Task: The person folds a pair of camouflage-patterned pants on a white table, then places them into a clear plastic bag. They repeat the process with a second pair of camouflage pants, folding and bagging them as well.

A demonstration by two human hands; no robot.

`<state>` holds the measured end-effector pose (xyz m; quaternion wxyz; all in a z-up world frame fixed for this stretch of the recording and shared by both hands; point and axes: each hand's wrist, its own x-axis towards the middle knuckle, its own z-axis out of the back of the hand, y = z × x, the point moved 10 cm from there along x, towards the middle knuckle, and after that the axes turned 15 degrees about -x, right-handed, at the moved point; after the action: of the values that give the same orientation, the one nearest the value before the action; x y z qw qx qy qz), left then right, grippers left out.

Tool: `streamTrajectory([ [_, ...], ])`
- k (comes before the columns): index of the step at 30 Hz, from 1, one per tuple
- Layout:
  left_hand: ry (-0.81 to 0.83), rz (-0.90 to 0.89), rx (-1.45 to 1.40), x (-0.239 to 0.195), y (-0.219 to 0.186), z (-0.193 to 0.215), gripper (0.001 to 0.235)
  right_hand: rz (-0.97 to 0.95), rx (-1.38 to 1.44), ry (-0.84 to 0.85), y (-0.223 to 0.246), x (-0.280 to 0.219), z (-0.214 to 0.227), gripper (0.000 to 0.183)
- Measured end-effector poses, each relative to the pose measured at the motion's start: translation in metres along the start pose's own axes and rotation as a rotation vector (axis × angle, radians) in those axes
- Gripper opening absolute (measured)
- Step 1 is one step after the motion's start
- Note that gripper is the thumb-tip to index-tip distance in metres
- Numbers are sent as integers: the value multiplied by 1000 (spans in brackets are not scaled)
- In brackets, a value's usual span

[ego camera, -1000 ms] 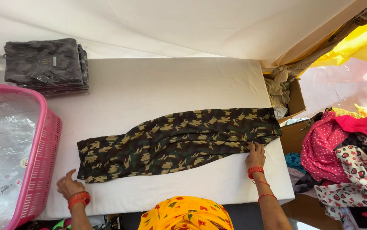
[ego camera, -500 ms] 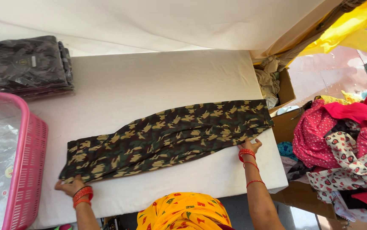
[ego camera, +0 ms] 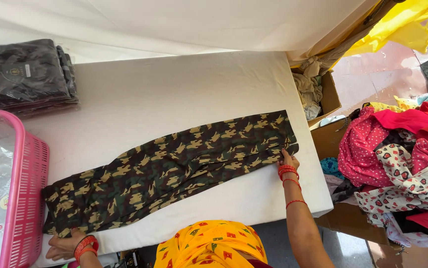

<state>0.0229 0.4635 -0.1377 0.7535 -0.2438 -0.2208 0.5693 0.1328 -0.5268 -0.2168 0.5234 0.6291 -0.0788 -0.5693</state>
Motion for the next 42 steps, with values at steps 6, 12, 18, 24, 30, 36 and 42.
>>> streamTrajectory([
  [6, 279, 609, -917, 11, -42, -21, 44, 16, 253, 206, 58, 14, -35, 32],
  [12, 356, 706, -1636, -13, -87, -24, 53, 173, 193, 315, 110, -79, -73, 41],
  [18, 112, -65, -471, -50, -31, -22, 66, 687, -921, -177, 57, -47, -36, 42],
  [24, -169, 93, -149, -51, 47, -7, 71, 507, -922, -440, 52, -35, 12, 73],
  [30, 189, 414, -650, -63, -10, -10, 77, 270, -710, -269, 61, -3, 12, 67],
  [36, 201, 251, -773, -36, 20, -40, 52, 184, -392, -192, 55, 22, 9, 33],
  [42, 337, 381, -835, -39, 10, -12, 42, 447, -215, -218, 84, 18, 65, 28],
])
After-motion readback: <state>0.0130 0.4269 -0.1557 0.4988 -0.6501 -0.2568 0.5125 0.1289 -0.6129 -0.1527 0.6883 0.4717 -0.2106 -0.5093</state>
